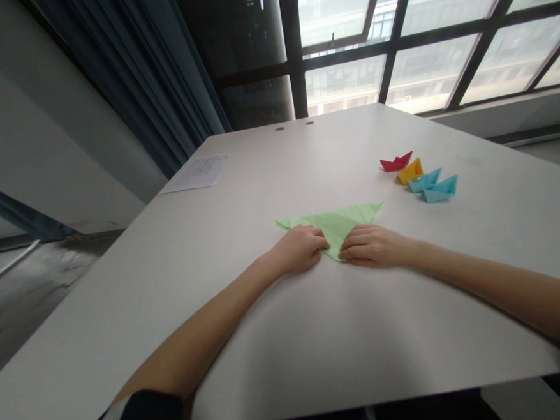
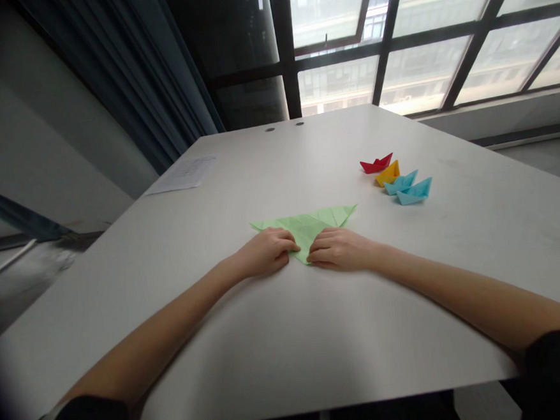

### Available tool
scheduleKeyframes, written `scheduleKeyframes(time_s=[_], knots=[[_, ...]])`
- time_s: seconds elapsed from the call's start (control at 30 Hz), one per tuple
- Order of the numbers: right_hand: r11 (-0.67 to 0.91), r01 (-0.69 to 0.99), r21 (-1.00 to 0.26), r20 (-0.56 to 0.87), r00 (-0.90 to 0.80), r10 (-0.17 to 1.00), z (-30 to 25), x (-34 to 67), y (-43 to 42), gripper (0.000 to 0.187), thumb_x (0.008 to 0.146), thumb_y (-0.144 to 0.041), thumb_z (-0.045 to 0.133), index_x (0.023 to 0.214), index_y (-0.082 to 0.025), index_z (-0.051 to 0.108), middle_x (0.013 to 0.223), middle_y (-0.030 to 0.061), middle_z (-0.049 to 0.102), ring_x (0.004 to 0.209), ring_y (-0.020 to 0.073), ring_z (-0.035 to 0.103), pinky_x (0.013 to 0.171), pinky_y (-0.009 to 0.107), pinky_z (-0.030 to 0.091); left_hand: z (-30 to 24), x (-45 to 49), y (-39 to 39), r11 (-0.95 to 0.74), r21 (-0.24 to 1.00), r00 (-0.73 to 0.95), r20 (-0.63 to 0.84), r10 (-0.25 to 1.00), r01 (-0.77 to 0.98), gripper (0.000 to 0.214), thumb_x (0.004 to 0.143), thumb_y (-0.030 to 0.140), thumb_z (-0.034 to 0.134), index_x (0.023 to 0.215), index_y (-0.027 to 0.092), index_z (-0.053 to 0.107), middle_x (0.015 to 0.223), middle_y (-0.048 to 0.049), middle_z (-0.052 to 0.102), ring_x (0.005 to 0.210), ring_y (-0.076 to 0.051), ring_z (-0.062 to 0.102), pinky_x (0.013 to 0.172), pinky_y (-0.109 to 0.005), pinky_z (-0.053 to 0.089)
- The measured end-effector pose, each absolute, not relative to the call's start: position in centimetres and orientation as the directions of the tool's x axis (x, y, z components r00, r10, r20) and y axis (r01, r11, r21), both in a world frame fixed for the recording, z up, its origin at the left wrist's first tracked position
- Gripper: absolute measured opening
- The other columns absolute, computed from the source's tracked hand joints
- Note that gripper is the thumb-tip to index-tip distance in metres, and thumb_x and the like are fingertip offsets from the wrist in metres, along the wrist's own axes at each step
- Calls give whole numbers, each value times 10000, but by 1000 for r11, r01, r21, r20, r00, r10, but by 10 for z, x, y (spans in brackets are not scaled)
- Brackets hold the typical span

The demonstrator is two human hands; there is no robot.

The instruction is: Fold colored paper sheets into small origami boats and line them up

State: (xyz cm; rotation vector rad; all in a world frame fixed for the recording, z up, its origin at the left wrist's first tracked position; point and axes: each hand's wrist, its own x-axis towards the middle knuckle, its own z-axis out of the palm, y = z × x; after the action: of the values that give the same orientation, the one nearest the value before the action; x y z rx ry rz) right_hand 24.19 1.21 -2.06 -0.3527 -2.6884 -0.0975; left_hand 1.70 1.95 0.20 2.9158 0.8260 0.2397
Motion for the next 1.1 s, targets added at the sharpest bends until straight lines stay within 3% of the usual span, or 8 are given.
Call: scheduleKeyframes(time_s=[0.13, 0.33, 0.57, 0.77, 0.93, 1.1], knots=[[958, 288, 3, 402, -878, 262, -19, 240, 10, 233, 890, -256, 444, 912, -190, 667, 856, 69, 675, 805, 153, 596, 736, 298, 476, -2, 20, 16, -772, 209, 760, 155, 632, 600, 263, 802, 127, 428, 909, 178, 663, 915, -66, 627, 860, -170, 568, 772, -276, 443], [955, 297, 1, 393, -878, 273, -16, 238, 8, 247, 893, -251, 434, 888, -181, 670, 844, 74, 670, 789, 155, 590, 707, 291, 475, -12, 26, 12, -572, 58, 552, 195, 811, 818, 331, 867, 346, 422, 1046, 118, 582, 1032, -128, 592, 995, -238, 511, 865, -355, 418], [958, 288, -7, 406, -874, 266, -19, 239, 10, 234, 891, -251, 439, 893, -186, 664, 847, 73, 664, 789, 148, 584, 699, 280, 467, -8, 28, 7, -315, 6, 314, 77, 946, 949, 554, 870, 476, 361, 1200, 47, 483, 1233, -211, 508, 1140, -301, 452, 906, -393, 393], [959, 281, -24, 413, -871, 266, -19, 239, 9, 223, 890, -253, 445, 895, -188, 659, 841, 71, 660, 787, 145, 586, 689, 276, 463, -4, 26, 10, -149, -23, 148, -54, 988, 989, 749, 823, 612, 317, 1316, 51, 372, 1385, -238, 342, 1258, -359, 330, 941, -468, 354], [957, 287, -39, 395, -876, 278, -19, 239, 9, 224, 891, -248, 443, 905, -187, 658, 858, 70, 661, 797, 149, 578, 699, 278, 456, -6, 21, 15, -90, -68, 84, -83, 993, 994, 917, 752, 722, 295, 1353, 31, 313, 1375, -291, 320, 1254, -399, 320, 936, -503, 330], [953, 284, -104, 361, -882, 302, -18, 240, 9, 213, 874, -291, 479, 929, -177, 651, 877, 69, 660, 826, 162, 570, 738, 296, 450, -8, 20, 14, -82, -97, 75, -76, 994, 992, 955, 735, 753, 251, 1372, 43, 292, 1373, -296, 320, 1243, -417, 324, 935, -521, 308]])
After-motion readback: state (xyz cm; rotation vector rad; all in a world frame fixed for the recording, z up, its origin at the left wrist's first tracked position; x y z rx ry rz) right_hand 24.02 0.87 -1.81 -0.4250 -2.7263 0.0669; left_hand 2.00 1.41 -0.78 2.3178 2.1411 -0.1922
